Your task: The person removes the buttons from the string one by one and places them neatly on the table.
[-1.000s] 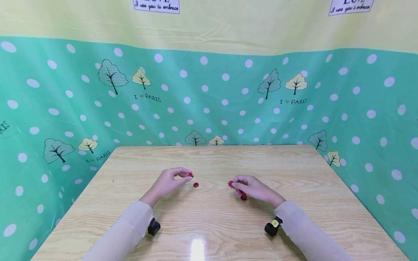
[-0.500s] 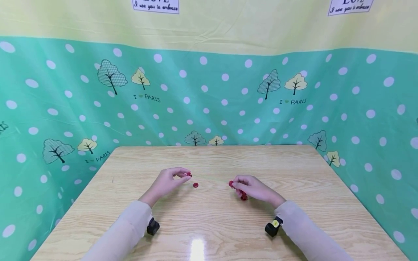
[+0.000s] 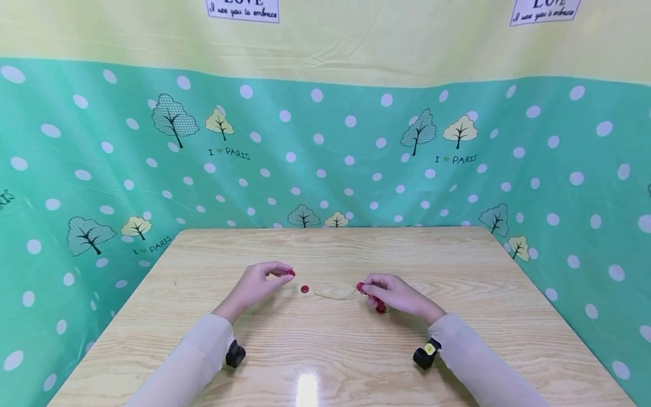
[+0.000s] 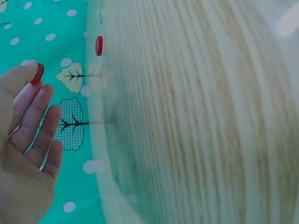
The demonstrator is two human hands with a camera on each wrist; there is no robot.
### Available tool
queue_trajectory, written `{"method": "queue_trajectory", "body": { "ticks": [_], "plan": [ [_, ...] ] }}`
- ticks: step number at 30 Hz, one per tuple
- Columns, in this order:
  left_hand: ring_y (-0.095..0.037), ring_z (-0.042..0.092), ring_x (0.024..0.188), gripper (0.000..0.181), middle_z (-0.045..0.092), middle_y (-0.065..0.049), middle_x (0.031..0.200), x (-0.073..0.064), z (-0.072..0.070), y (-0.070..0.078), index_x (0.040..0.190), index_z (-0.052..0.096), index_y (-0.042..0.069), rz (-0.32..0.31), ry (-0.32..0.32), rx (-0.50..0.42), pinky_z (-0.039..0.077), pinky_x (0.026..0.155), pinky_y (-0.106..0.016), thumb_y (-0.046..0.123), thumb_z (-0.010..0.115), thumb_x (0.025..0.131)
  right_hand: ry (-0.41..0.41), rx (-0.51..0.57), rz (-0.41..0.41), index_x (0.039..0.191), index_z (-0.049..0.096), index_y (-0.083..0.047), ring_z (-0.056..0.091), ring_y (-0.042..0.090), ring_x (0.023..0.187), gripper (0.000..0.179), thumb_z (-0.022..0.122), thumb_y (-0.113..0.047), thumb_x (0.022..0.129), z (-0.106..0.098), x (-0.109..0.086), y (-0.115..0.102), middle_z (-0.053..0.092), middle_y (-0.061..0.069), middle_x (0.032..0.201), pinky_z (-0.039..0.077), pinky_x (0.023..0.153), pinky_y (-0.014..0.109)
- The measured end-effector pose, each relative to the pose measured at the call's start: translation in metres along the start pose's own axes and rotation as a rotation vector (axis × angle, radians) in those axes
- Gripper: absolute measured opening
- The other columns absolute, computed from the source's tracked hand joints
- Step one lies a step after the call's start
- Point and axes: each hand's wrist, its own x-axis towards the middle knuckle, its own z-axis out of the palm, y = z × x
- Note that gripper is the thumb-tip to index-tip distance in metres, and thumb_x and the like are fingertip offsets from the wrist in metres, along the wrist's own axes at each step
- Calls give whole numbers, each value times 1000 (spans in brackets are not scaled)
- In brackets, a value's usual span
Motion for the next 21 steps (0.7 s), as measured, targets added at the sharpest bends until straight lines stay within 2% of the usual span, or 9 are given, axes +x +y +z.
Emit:
{"method": "queue_trajectory", "body": {
  "ticks": [7, 17, 21],
  "plan": [
    [-15, 63, 104, 29, 71, 10, 105, 0, 2, -1, 115, 74, 17, -5, -19, 3, 45, 97, -49, 36, 73, 93, -1, 0, -4, 103, 64, 0, 53, 20, 68, 37, 52, -34, 106, 0, 0, 1, 62, 15, 81, 44, 57, 30],
    [-15, 61, 103, 28, 70, 11, 106, -1, 6, 0, 116, 74, 18, -48, -48, 15, 48, 92, -45, 34, 73, 93, -2, -2, -10, 104, 64, 1, 53, 19, 67, 36, 51, -34, 106, 0, 0, 2, 62, 17, 82, 44, 57, 29],
    [-14, 61, 101, 26, 70, 11, 104, 0, 9, -3, 114, 75, 19, -41, -56, 18, 49, 90, -43, 32, 75, 92, -4, 1, -12, 102, 63, 1, 53, 19, 67, 36, 52, -33, 106, 0, 0, 3, 62, 17, 82, 43, 56, 29]
  ]
}}
